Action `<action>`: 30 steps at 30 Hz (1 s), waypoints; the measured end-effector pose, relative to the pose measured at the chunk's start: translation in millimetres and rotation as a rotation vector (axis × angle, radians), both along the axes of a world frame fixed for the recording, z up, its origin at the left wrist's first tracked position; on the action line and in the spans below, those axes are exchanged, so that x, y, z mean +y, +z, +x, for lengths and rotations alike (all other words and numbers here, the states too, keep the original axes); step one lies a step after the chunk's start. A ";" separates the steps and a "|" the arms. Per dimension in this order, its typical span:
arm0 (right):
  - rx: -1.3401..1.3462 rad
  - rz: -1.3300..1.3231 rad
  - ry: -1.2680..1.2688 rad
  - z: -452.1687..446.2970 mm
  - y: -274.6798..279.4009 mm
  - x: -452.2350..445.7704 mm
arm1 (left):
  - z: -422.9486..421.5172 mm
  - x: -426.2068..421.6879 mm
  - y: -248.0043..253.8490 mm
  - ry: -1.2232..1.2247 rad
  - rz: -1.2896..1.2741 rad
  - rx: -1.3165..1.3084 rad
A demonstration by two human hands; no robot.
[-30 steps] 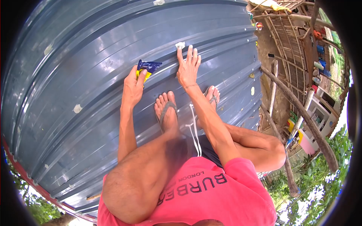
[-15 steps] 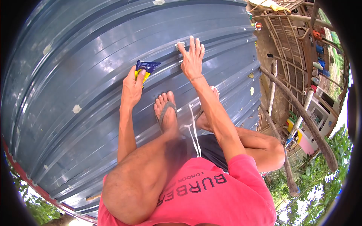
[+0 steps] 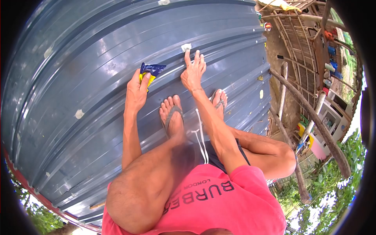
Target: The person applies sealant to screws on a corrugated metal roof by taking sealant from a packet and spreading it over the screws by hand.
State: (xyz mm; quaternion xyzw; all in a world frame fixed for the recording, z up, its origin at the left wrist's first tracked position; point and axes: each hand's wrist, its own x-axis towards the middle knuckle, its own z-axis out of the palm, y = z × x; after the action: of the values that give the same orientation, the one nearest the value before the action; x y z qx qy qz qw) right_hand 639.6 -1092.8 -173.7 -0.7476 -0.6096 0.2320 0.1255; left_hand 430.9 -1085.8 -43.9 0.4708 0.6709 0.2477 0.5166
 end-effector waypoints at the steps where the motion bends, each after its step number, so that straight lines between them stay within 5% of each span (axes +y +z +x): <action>1: 0.019 0.012 -0.014 -8.0 1.3 -0.8 | 0.0 0.4 0.2 0.000 -0.009 0.000; 20: -0.398 0.241 0.401 31.1 20.4 44.5 | -3.0 -3.6 -9.3 -0.004 0.032 0.007; 30: -0.073 0.056 0.138 42.6 7.4 35.8 | -1.3 1.1 -3.3 -0.018 -0.007 0.007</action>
State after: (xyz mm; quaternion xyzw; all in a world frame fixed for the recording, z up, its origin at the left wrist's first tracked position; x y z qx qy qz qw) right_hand 682.1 -1057.0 -166.3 -0.7081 -0.6700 0.1953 0.1077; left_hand 429.6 -1084.6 -47.2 0.4759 0.6692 0.2389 0.5182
